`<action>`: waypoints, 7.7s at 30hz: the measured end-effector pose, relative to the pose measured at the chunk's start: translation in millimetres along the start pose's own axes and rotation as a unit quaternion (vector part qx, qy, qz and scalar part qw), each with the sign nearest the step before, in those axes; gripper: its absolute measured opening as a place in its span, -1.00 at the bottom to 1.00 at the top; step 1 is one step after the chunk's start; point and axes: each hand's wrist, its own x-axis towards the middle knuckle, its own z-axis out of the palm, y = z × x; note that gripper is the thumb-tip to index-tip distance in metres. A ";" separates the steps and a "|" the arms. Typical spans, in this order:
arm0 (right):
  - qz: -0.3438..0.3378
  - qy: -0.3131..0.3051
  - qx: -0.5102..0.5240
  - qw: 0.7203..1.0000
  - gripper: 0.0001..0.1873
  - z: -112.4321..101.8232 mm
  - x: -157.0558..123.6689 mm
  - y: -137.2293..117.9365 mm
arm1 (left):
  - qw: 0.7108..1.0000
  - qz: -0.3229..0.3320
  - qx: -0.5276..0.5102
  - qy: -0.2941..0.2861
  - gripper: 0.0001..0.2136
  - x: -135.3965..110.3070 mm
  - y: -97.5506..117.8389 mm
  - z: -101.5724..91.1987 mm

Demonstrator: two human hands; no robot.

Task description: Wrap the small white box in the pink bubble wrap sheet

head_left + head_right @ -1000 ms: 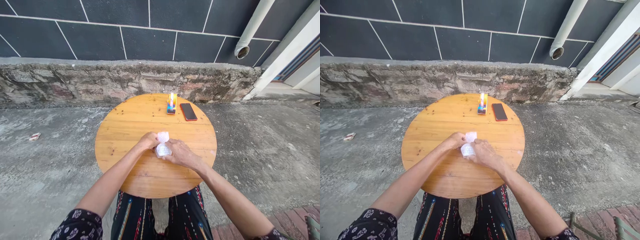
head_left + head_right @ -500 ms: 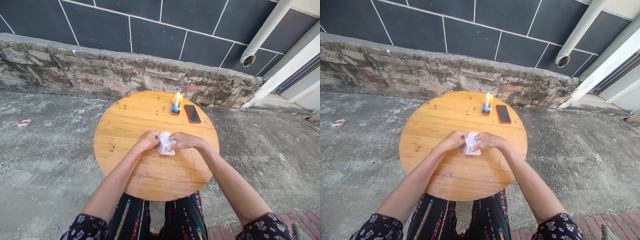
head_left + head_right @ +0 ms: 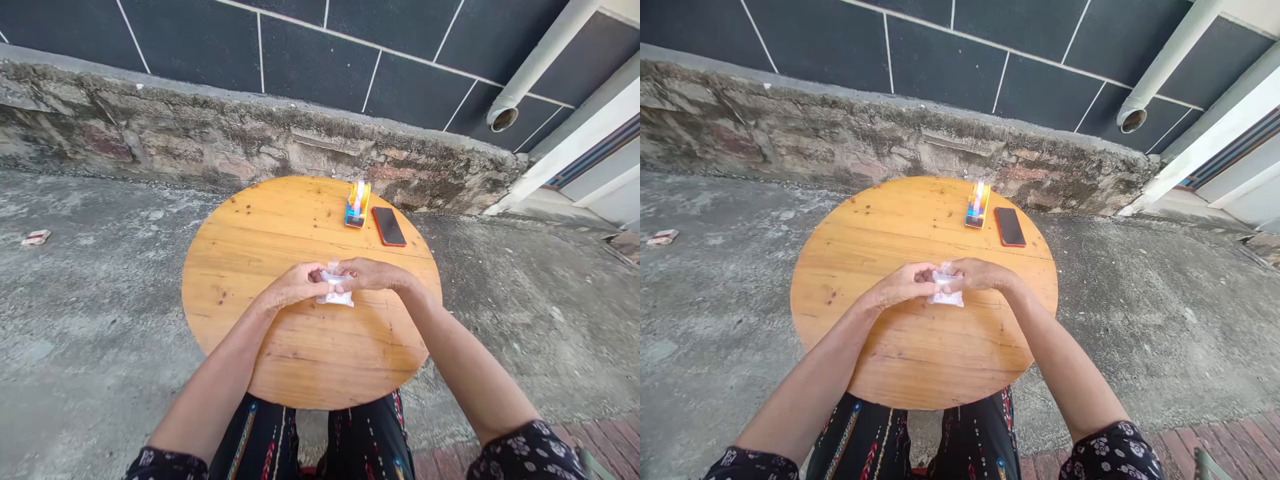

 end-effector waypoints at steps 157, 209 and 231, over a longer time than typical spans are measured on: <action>0.156 0.067 0.346 0.923 -0.72 36.7 15.7 28.5 | 0.913 0.237 0.248 0.220 -0.79 -45.0 -19.0 62.5; -0.016 0.186 0.156 0.970 -0.88 43.7 -21.2 -2.0 | 0.885 0.301 0.263 0.237 -0.78 -40.4 -27.2 60.8; -0.078 0.177 -0.126 0.973 -0.80 51.2 -45.8 -29.6 | 0.929 0.221 0.194 0.225 -0.70 -42.0 -27.2 63.3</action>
